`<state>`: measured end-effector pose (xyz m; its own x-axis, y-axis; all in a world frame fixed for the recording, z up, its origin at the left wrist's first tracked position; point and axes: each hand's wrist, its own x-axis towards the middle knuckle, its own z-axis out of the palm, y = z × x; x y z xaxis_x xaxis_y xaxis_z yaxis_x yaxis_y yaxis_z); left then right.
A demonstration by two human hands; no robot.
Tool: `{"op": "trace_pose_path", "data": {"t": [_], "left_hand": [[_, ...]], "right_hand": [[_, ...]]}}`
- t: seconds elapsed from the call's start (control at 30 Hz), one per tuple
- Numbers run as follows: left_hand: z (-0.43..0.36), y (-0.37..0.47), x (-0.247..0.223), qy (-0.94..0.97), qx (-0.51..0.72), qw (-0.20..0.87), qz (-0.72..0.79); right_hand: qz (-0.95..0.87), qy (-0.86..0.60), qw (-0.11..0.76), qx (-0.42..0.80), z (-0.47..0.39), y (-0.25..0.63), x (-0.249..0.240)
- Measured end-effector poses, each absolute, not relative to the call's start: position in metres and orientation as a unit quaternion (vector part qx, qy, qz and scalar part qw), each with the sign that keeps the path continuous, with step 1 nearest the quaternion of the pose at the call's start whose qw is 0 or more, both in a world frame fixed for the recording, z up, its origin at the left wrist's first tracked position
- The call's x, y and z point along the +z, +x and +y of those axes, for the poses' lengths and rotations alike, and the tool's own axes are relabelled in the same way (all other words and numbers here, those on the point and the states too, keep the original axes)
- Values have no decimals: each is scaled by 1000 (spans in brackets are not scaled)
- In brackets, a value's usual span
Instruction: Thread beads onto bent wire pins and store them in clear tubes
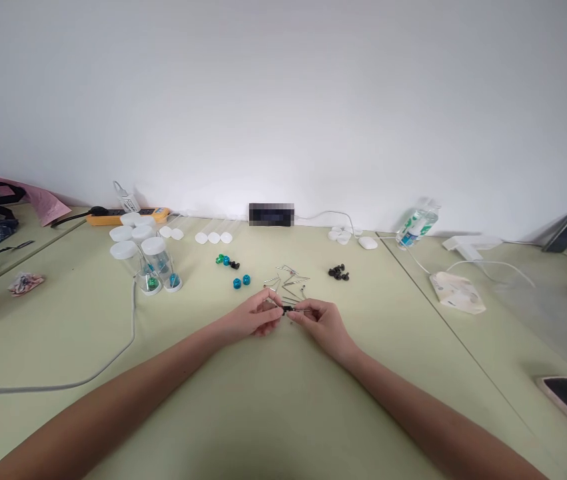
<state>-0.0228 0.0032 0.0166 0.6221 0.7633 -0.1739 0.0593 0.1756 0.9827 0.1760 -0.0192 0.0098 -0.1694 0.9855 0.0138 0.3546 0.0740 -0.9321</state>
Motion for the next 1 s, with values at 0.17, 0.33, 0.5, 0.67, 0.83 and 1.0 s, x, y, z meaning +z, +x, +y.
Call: {"op": "trace_pose_path", "data": {"t": [0.17, 0.33, 0.5, 0.67, 0.83, 1.0], "left_hand": [[5, -23, 17, 585, 265, 699, 316], [8, -19, 14, 564, 272, 706, 331], [9, -18, 9, 543, 258, 727, 331], [12, -18, 7, 554, 264, 719, 328], [14, -18, 8, 540, 260, 735, 318], [12, -18, 7, 540, 264, 731, 323]], "right_hand": [[-619, -534, 364, 447, -17, 178, 8], [-625, -542, 350, 440, -17, 178, 10], [-639, -549, 323, 432, -17, 176, 14], [-658, -544, 312, 416, -14, 177, 13], [-653, -549, 307, 422, -13, 179, 11], [-653, -545, 307, 427, -13, 179, 11]]}}
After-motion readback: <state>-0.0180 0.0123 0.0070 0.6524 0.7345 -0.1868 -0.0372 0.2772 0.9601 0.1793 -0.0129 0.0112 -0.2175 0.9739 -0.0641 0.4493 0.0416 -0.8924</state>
